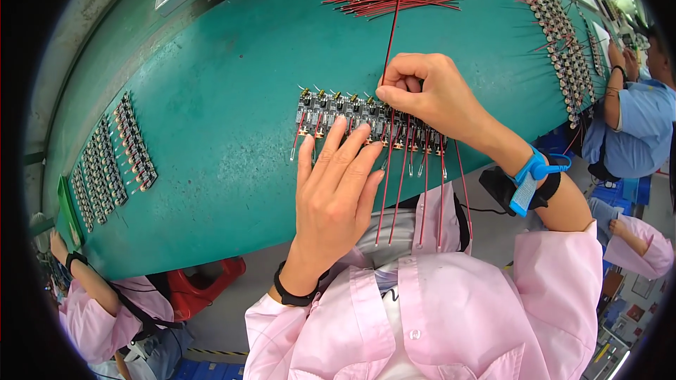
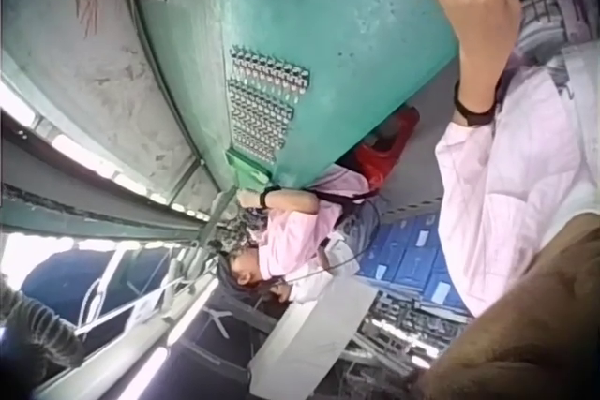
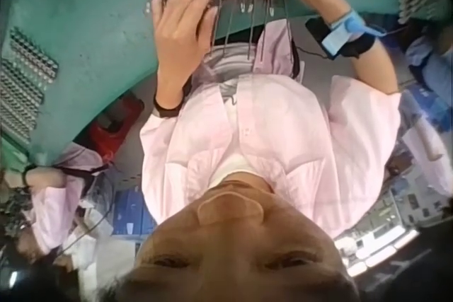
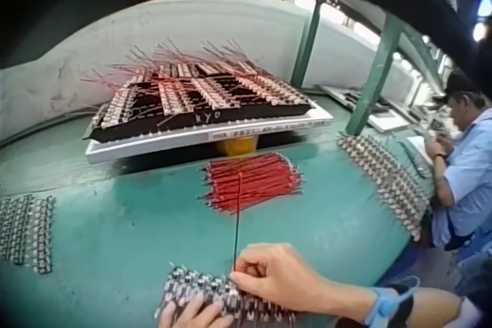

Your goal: The person picks up a red wire from a pile and inserts it into a circuit board, repeating the process for several slots. Finally, they pick up the completed circuit board and place it onto a tray with other boards.

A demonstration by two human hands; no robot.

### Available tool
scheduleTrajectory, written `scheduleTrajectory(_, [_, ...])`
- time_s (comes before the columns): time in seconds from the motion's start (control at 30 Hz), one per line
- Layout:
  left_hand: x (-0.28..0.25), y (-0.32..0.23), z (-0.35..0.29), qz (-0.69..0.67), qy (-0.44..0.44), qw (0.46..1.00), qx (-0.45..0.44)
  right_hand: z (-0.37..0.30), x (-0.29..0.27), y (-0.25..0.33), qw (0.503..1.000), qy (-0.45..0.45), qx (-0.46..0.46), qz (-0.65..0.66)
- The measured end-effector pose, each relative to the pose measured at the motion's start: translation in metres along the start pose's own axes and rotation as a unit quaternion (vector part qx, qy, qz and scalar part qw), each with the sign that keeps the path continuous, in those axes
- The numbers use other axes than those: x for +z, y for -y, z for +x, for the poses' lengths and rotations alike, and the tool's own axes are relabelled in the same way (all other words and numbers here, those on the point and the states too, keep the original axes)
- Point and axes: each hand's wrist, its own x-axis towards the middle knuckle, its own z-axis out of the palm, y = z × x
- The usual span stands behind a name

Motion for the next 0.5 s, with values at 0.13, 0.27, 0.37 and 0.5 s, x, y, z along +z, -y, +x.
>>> scheduleTrajectory(0.13, [0.001, 0.002, -0.002, 0.017, 0.016, 1.0, 0.017, -0.003, 0.003, -0.001, 1.0, -0.023, -0.014, -0.002])
scheduleTrajectory(0.27, [0.001, 0.001, -0.002, 0.009, 0.011, 1.0, 0.022, -0.005, 0.005, -0.002, 0.999, -0.047, -0.019, 0.006])
scheduleTrajectory(0.37, [0.001, 0.002, -0.002, 0.008, 0.009, 1.0, 0.023, -0.006, 0.008, -0.002, 0.998, -0.055, -0.027, 0.003])
scheduleTrajectory(0.5, [0.001, 0.003, -0.004, 0.007, 0.006, 1.0, 0.024, -0.007, 0.011, -0.003, 0.997, -0.059, -0.038, -0.013])
